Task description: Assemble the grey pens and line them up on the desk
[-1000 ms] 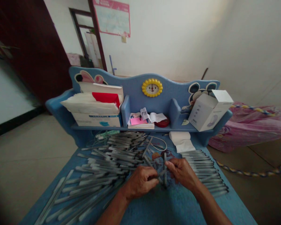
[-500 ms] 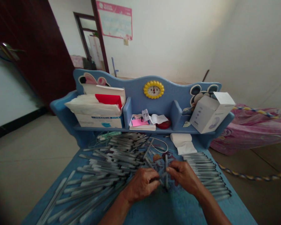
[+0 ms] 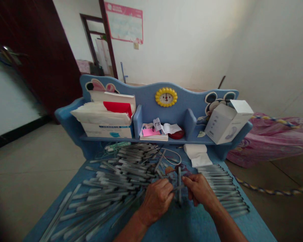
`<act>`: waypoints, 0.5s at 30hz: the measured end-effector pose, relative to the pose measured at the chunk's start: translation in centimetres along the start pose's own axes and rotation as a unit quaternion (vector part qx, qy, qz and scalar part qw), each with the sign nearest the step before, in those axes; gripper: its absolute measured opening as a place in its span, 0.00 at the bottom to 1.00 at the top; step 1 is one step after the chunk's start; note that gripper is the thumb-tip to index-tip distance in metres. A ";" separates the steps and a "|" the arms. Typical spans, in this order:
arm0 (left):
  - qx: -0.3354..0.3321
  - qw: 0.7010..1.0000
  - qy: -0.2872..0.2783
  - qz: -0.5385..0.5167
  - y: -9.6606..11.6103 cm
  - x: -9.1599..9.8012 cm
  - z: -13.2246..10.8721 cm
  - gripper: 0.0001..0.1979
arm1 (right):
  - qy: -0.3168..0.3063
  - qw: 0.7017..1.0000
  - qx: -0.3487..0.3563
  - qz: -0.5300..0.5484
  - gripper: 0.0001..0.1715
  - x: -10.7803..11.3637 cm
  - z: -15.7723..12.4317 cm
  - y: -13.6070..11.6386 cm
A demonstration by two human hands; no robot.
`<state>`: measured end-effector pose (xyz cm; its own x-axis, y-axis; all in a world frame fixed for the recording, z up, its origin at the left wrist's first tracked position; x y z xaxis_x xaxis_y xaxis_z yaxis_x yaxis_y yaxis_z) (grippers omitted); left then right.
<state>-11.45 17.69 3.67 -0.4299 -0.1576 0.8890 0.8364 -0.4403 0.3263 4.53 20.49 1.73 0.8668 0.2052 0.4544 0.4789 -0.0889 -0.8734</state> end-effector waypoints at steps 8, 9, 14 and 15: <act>0.053 0.996 -0.053 -0.047 -0.9 -0.2 0.3 0.06 | 0.045 0.997 -0.011 0.063 0.24 1.7 -0.6 0.0; 0.057 0.995 -0.062 -0.052 -1.1 -0.2 0.3 0.06 | 0.052 0.995 -0.013 0.078 0.24 2.0 -0.8 0.2; 0.049 0.991 -0.106 -0.061 -1.4 -0.4 0.4 0.04 | 0.062 0.987 -0.027 0.143 0.25 2.6 -1.8 1.5; 0.041 0.990 -0.117 -0.061 -1.3 -0.4 0.3 0.04 | 0.064 0.987 -0.029 0.148 0.25 2.6 -2.0 1.8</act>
<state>-12.23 18.64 2.97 -0.4466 0.1046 0.8886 0.8126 -0.3683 0.4517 7.89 18.89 1.72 0.9784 0.0380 0.2031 0.2066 -0.1837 -0.9610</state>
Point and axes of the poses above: each hand's wrist, its own z-axis towards the middle knuckle, its own x-axis out of the back of the hand, y = z × x, the point moved 4 cm from there along z, towards the middle knuckle, and after that the axes turned 11 degrees about x, right-handed, at the moved point
